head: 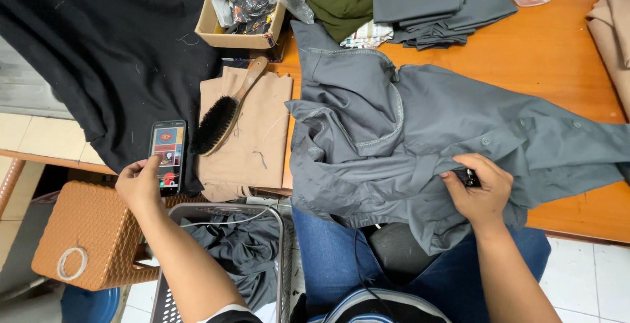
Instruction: The person uses a small black tool to pull and remove loose threads from a gray garment. They work on the hem and side seams, repeatedly picking at the fabric to extract stray threads.
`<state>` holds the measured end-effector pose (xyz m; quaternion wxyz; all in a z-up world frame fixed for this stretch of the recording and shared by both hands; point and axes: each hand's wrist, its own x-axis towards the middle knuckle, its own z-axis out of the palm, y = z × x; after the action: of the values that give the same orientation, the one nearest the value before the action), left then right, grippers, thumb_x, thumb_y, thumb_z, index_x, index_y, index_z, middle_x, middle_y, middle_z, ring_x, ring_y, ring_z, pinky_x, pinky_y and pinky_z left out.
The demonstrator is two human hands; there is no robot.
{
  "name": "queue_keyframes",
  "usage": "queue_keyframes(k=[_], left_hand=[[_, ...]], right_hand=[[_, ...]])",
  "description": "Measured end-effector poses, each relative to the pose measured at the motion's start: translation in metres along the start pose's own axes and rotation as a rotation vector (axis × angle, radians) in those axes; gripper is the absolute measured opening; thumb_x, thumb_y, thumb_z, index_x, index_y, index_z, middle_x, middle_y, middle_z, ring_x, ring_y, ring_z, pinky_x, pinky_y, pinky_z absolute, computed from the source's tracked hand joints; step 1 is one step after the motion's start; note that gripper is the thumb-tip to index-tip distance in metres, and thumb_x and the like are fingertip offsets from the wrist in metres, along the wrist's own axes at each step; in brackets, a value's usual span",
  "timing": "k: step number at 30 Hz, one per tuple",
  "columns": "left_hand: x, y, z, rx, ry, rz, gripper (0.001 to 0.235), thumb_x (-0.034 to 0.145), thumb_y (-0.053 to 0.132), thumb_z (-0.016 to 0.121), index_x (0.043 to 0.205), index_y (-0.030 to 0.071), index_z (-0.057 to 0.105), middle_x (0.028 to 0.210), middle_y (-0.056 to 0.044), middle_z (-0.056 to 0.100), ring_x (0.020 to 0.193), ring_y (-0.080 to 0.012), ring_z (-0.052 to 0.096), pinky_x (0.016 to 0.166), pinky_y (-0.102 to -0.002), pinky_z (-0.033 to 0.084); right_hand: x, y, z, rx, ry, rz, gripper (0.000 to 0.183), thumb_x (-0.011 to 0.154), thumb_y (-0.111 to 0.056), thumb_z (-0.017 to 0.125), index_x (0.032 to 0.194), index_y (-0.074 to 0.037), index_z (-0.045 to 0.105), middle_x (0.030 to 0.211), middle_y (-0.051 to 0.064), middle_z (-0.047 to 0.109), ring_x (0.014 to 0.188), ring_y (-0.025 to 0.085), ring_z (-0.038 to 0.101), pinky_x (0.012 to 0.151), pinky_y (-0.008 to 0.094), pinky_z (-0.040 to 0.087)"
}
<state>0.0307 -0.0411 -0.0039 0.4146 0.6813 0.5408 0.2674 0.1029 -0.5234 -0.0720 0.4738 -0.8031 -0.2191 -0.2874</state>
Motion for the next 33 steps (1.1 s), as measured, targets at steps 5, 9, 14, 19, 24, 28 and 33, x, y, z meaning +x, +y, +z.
queue_keyframes(k=[5, 9, 14, 19, 24, 28, 33], left_hand=[[0.014, -0.012, 0.004, 0.093, 0.029, 0.03, 0.035, 0.058, 0.035, 0.072, 0.082, 0.014, 0.057, 0.075, 0.003, 0.055, 0.066, -0.0085, 0.05, 0.064, -0.024, 0.041], [0.019, -0.017, 0.005, 0.142, 0.039, 0.068, 0.042, 0.055, 0.041, 0.074, 0.083, 0.013, 0.059, 0.071, 0.004, 0.055, 0.063, -0.0084, 0.05, 0.062, -0.024, 0.041], [0.006, -0.007, 0.001, 0.037, 0.015, 0.027, 0.025, 0.066, 0.037, 0.067, 0.072, 0.016, 0.054, 0.066, 0.005, 0.05, 0.059, -0.0076, 0.044, 0.063, -0.024, 0.04], [0.003, -0.008, -0.004, -0.115, -0.009, 0.019, 0.03, 0.074, 0.036, 0.067, 0.071, 0.013, 0.047, 0.06, 0.005, 0.037, 0.053, -0.0071, 0.03, 0.055, -0.022, 0.031], [-0.011, 0.003, -0.009, -0.161, -0.028, 0.0, 0.029, 0.08, 0.035, 0.057, 0.064, 0.013, 0.046, 0.084, 0.004, 0.058, 0.084, -0.0069, 0.054, 0.074, -0.025, 0.039], [-0.015, 0.011, -0.014, -0.177, -0.068, -0.099, 0.023, 0.078, 0.037, 0.051, 0.081, 0.015, 0.057, 0.062, 0.005, 0.044, 0.05, -0.0063, 0.04, 0.049, -0.022, 0.033], [-0.007, 0.002, -0.021, -0.179, -0.116, -0.105, 0.028, 0.071, 0.028, 0.055, 0.092, 0.009, 0.06, 0.086, 0.001, 0.053, 0.073, -0.0094, 0.054, 0.061, -0.023, 0.044]], right_hand=[[0.001, -0.001, 0.0, -0.018, 0.008, -0.018, 0.022, 0.076, -0.015, 0.068, 0.085, 0.003, 0.059, 0.078, 0.013, 0.06, 0.069, 0.02, 0.058, 0.063, 0.026, 0.044], [0.001, -0.003, 0.0, -0.025, 0.005, -0.013, 0.024, 0.076, -0.018, 0.067, 0.085, 0.003, 0.059, 0.078, 0.013, 0.06, 0.069, 0.02, 0.058, 0.062, 0.025, 0.044], [0.001, -0.002, 0.001, -0.019, 0.005, -0.022, 0.023, 0.076, -0.016, 0.067, 0.086, 0.003, 0.059, 0.079, 0.014, 0.061, 0.07, 0.021, 0.058, 0.063, 0.026, 0.044], [0.001, -0.003, 0.001, -0.018, 0.007, -0.017, 0.023, 0.076, -0.015, 0.068, 0.086, 0.003, 0.059, 0.079, 0.014, 0.06, 0.07, 0.021, 0.058, 0.063, 0.026, 0.044], [0.003, -0.006, 0.001, -0.019, 0.006, -0.028, 0.024, 0.077, -0.018, 0.066, 0.085, 0.004, 0.059, 0.078, 0.013, 0.06, 0.069, 0.02, 0.058, 0.062, 0.026, 0.044], [0.002, -0.004, 0.001, -0.023, 0.003, -0.025, 0.026, 0.077, -0.019, 0.066, 0.086, 0.004, 0.06, 0.078, 0.014, 0.06, 0.066, 0.019, 0.056, 0.058, 0.025, 0.042], [0.001, -0.003, 0.001, -0.033, 0.004, -0.027, 0.025, 0.077, -0.02, 0.066, 0.085, 0.004, 0.06, 0.077, 0.012, 0.06, 0.066, 0.018, 0.056, 0.058, 0.025, 0.042]])
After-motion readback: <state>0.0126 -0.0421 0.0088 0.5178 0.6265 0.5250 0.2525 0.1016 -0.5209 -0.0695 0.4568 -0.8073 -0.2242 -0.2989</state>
